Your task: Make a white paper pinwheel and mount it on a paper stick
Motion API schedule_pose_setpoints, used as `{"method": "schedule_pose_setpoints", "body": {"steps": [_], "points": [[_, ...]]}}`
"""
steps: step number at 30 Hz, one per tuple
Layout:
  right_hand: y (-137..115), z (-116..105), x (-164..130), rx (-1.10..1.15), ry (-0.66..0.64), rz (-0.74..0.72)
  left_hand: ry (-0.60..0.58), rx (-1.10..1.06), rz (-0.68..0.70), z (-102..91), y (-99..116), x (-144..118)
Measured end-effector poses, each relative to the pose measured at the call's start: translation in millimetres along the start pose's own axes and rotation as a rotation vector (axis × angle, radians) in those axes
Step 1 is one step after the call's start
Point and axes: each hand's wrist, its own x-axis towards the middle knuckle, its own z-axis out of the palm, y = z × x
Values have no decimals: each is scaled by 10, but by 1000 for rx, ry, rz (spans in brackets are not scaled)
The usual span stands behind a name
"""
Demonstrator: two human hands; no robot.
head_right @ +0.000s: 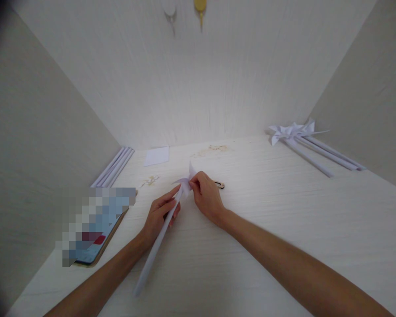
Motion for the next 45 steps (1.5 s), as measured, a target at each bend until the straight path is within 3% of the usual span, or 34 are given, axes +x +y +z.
{"method": "schedule_pose_setpoints", "body": {"steps": [20,30,36,42,45], "points": [[-14,-12,18,88,76,36,-71,-168,-28,-2,-50,32],[-36,-38,-5,145,51,0,-84,-198,-38,16,-14,19],[-61,-40,-32,137,136,42,-75,-245,-34,23,19,21],[-172,-59,-91,93,-27,-5,-61,-327,-6,-3,15,38],[-272,-33,-171,112,-139,79,-11,-361,22,-21,17,44]]}}
